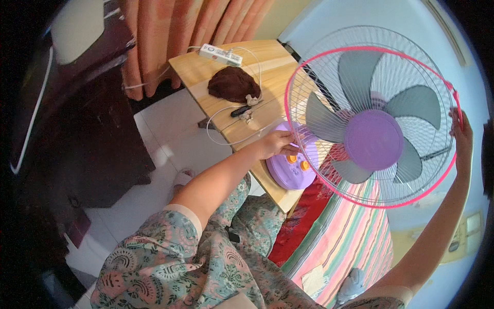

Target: The person assembles a small purple table fan by attaching the front wire cage to the base. They also handle a pink plastic hoop, wrapping a white cloth around it and briefly placing it over the fan cage before removing it.

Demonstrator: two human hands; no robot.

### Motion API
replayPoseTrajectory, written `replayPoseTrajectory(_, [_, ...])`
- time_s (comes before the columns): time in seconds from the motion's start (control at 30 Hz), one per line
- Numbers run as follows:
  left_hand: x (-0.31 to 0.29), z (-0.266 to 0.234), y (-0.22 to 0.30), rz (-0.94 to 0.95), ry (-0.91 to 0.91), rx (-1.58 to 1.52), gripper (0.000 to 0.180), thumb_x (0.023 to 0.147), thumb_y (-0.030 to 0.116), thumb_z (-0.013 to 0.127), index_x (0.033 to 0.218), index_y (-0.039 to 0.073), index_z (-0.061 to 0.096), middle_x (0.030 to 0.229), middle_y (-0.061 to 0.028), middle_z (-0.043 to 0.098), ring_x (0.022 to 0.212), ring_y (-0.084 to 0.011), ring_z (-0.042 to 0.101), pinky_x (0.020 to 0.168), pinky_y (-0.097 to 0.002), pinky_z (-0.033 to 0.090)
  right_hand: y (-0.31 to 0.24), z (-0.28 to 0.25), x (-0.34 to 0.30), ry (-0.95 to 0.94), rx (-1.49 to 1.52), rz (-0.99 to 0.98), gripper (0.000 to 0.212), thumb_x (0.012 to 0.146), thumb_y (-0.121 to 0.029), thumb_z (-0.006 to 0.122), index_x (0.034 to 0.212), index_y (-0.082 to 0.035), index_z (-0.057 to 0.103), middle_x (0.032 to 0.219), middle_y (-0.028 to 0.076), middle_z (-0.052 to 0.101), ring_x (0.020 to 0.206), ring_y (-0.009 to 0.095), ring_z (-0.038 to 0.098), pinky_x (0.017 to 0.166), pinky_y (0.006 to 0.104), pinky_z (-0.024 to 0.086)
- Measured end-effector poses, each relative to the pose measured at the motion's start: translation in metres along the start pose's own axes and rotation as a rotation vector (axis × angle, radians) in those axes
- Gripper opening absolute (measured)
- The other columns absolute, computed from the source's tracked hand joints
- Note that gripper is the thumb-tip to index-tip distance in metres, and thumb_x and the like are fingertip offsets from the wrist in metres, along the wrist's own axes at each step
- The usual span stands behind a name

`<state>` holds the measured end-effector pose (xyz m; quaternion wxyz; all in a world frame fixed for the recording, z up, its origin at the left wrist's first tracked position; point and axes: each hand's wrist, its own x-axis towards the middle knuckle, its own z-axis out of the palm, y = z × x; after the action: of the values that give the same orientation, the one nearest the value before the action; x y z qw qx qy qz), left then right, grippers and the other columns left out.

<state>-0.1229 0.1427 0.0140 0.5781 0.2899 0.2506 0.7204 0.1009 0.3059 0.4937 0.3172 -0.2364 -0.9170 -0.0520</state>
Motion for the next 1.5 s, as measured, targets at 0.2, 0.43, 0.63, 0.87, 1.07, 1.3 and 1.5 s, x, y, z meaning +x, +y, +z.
replayPoseTrajectory(0.2, [-0.012,0.000,0.023,0.094,0.101,-0.028,0.039,0.098,0.014,0.041,0.137,0.008,0.039,0.122,-0.0139,0.057,0.099,-0.0234,0.063,0.082,-0.0361,0.055,-0.007,0.010,-0.003,0.024,0.038,0.010,0.036,0.095,-0.034,0.052,0.119,-0.008,0.060,0.098,0.000,0.061,0.071,0.006,0.045,0.067,0.0231,0.040])
replayPoseTrajectory(0.43, [-0.008,-0.002,0.030,0.056,0.070,-0.100,0.041,0.096,0.012,0.044,0.137,0.010,0.040,0.117,-0.0126,0.060,0.092,-0.0228,0.066,0.075,-0.0332,0.057,-0.019,0.000,-0.008,0.011,-0.019,0.066,0.038,0.095,-0.034,0.052,0.125,-0.012,0.057,0.105,-0.001,0.063,0.079,0.005,0.050,0.070,0.0216,0.040])
replayPoseTrajectory(0.63, [-0.012,0.004,0.021,0.153,0.293,0.131,0.029,0.097,0.015,0.046,0.124,0.005,0.050,0.111,-0.0102,0.062,0.088,-0.0196,0.066,0.075,-0.0320,0.057,0.049,0.012,0.019,0.036,0.001,-0.115,0.037,0.094,-0.032,0.053,0.125,-0.012,0.058,0.098,-0.002,0.063,0.071,0.004,0.046,0.066,0.0206,0.039])
replayPoseTrajectory(0.87, [-0.019,0.011,0.012,0.195,0.319,0.195,0.025,0.096,0.015,0.048,0.116,0.001,0.053,0.108,-0.0107,0.062,0.090,-0.0188,0.064,0.075,-0.0299,0.057,-0.045,0.029,-0.030,0.272,0.139,-0.079,0.022,0.087,-0.021,0.061,0.095,-0.001,0.065,0.074,0.001,0.060,0.065,0.008,0.053,0.060,0.0245,0.045])
replayPoseTrajectory(1.07, [-0.027,0.018,0.015,0.224,0.427,0.283,0.022,0.095,0.012,0.049,0.114,0.002,0.054,0.110,-0.0110,0.061,0.093,-0.0186,0.063,0.077,-0.0305,0.056,-0.045,0.036,-0.027,0.273,0.149,0.016,0.019,0.087,-0.022,0.063,0.089,-0.004,0.067,0.067,-0.001,0.058,0.062,0.007,0.050,0.057,0.0238,0.041])
replayPoseTrajectory(1.3, [-0.004,0.034,0.002,0.151,0.364,0.221,0.026,0.095,0.010,0.048,0.119,0.003,0.049,0.114,-0.0117,0.059,0.101,-0.0228,0.060,0.087,-0.0365,0.052,-0.047,0.031,-0.042,0.398,0.050,-0.119,0.019,0.086,-0.021,0.062,0.090,-0.002,0.066,0.074,0.012,0.064,0.070,0.017,0.056,0.067,0.0334,0.046])
replayPoseTrajectory(1.5, [-0.013,0.029,0.006,0.084,0.388,0.022,0.026,0.096,0.009,0.047,0.122,0.010,0.045,0.112,-0.0097,0.059,0.100,-0.0255,0.060,0.087,-0.0396,0.054,-0.057,0.046,-0.042,0.418,0.140,-0.068,0.021,0.086,-0.021,0.060,0.090,-0.001,0.065,0.079,0.018,0.064,0.073,0.023,0.060,0.070,0.0357,0.047])
